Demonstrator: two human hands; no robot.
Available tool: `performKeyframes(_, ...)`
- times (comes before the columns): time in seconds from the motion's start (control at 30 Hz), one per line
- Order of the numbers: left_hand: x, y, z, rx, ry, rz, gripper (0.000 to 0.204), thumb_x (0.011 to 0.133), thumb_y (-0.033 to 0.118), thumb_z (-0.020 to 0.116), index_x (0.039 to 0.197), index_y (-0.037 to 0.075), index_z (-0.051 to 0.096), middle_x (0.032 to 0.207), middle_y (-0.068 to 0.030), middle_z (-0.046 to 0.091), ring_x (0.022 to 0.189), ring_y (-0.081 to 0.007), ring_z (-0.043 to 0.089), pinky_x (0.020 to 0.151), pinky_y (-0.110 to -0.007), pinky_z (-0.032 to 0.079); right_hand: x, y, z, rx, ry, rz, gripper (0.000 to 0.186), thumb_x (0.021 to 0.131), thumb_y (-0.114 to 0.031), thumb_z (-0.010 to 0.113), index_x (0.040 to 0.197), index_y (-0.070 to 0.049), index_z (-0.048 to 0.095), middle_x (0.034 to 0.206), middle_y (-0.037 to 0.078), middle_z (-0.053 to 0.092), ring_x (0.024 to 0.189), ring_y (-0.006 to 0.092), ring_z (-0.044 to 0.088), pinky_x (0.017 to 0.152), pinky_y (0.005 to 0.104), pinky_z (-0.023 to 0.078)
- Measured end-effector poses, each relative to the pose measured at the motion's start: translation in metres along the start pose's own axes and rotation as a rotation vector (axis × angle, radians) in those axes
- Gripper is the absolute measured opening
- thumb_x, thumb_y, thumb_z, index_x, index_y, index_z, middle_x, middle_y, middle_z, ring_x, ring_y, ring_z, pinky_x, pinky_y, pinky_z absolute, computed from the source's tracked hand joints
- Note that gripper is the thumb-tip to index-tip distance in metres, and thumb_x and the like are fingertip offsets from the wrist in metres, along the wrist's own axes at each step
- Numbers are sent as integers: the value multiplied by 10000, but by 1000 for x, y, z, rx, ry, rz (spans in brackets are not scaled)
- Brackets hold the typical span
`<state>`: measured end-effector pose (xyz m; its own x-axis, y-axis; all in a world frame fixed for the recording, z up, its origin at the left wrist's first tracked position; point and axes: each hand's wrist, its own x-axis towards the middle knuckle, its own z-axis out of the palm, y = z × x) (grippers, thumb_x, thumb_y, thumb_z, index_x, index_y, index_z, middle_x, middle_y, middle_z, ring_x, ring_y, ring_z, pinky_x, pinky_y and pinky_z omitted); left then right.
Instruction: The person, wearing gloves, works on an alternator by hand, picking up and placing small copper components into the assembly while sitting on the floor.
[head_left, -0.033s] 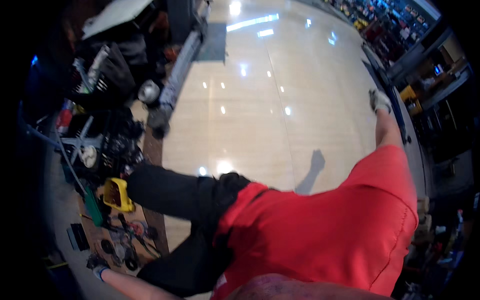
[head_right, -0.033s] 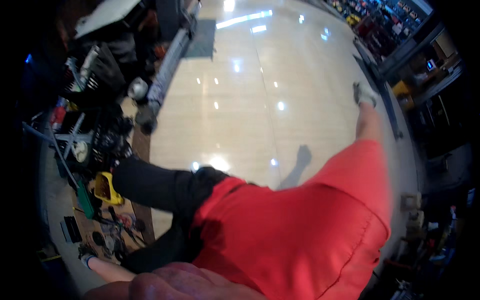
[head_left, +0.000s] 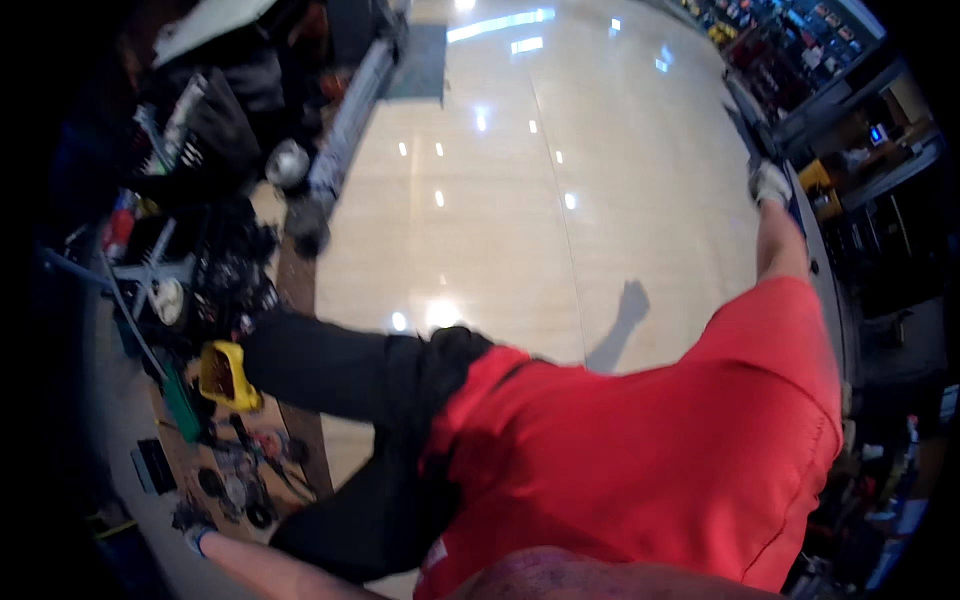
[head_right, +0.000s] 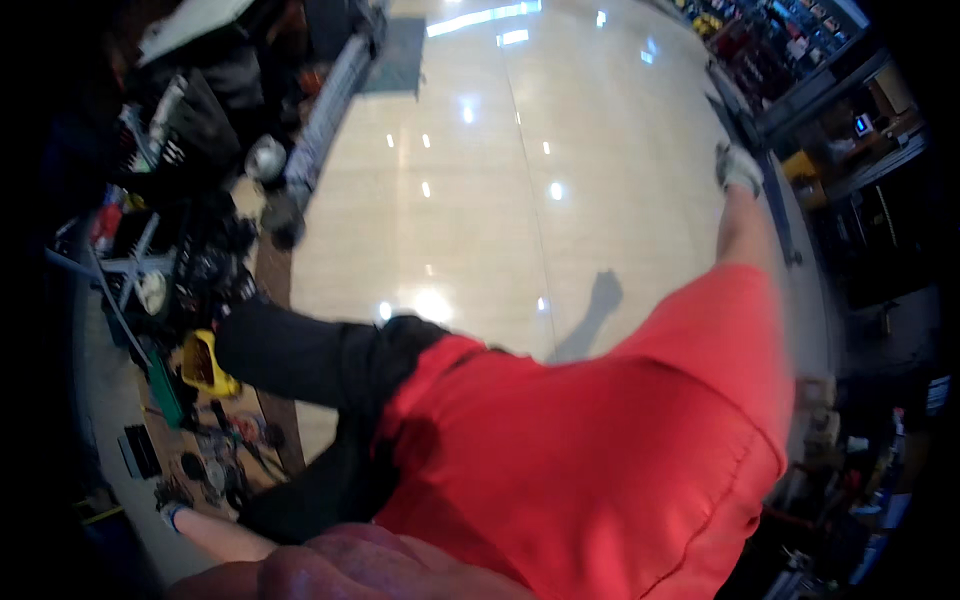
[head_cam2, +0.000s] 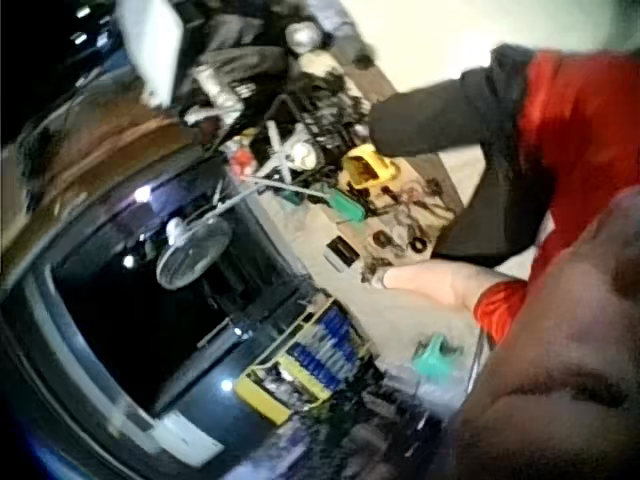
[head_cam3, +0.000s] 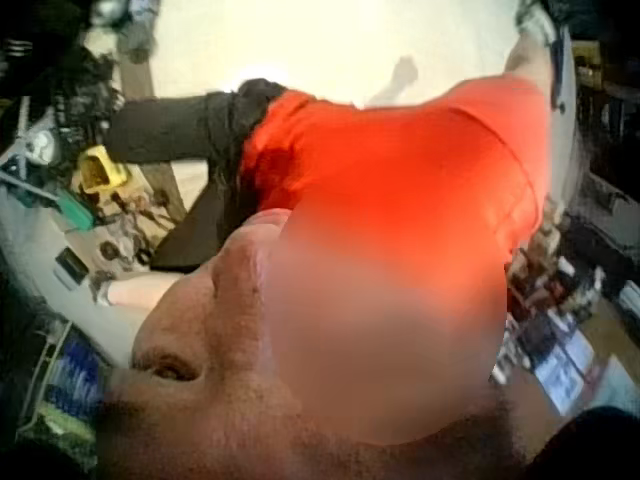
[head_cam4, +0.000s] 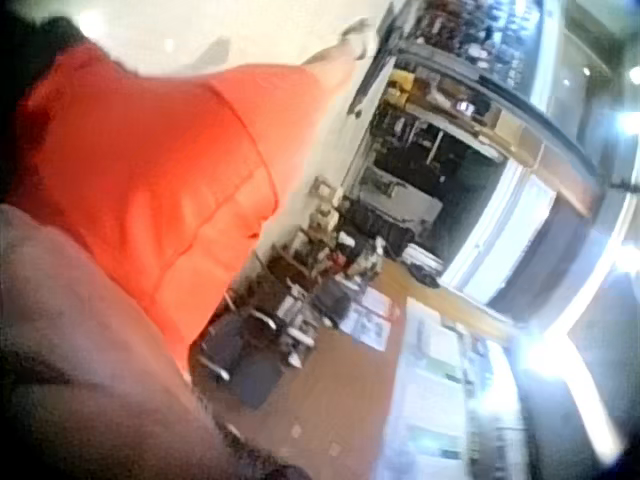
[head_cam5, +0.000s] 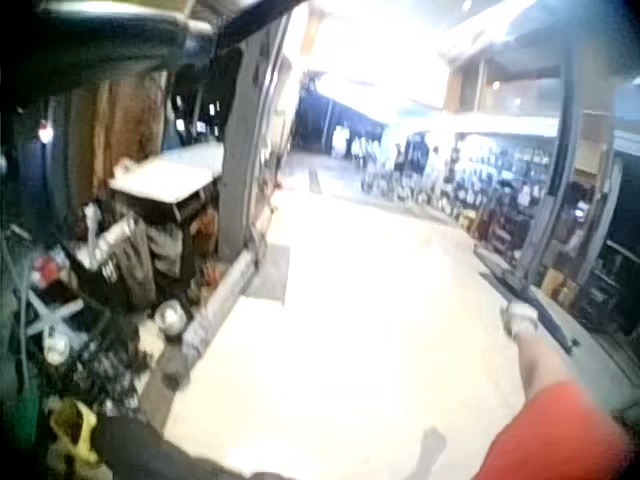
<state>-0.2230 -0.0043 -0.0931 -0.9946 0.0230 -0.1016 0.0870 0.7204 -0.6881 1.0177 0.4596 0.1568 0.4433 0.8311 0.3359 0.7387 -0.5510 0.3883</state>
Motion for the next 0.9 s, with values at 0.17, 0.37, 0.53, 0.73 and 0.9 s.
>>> performKeyframes(0.17, 16, -52, 20, 369, 8, 72, 585, 873, 382, 496, 1373, 78, 517, 1447, -147, 468, 1329, -332, 445, 1088, -528, 355, 51, -10, -16, -81, -52, 427, 473, 964, -402, 399, 1301, -144, 607, 1383, 170, 556, 1292, 379, 522, 1028, 593, 410)
performKeyframes(0.37, 32, -29, 49, 927, 36, 372, 499, 906, 273, 475, 1347, 45, 535, 1413, -164, 503, 1303, -346, 477, 1070, -542, 376, 68, 26, -22, -151, -190, 185, 545, 988, -457, 366, 1329, -85, 574, 1336, 187, 585, 1265, 398, 532, 1033, 533, 435)
performKeyframes(0.53, 49, -82, 79, 1419, 86, 567, 434, 934, 182, 458, 1325, 19, 550, 1384, -179, 533, 1281, -358, 504, 1054, -554, 395, -3, -97, 20, 281, 30, 192, 742, 955, -664, 320, 1379, -78, 489, 1352, 282, 533, 1249, 419, 531, 1045, 515, 402)
performKeyframes(0.73, 86, -126, 70, 1890, 392, 788, 367, 967, 73, 437, 1299, -13, 568, 1350, -196, 568, 1255, -372, 536, 1036, -569, 417, -79, -217, 81, 312, -644, -447, 579, 949, -536, 525, 1356, -126, 557, 1277, 186, 626, 1162, 356, 602, 990, 431, 464)
performKeyframes(0.9, 40, -63, 66, 2920, 11, 749, 326, 984, 68, 409, 1182, -53, 638, 1301, -234, 598, 1258, -385, 536, 1044, -564, 418, -61, -251, 74, 171, -802, -440, 401, 880, -427, 674, 1085, -83, 697, 806, 87, 697, 624, 226, 625, 629, 397, 539)
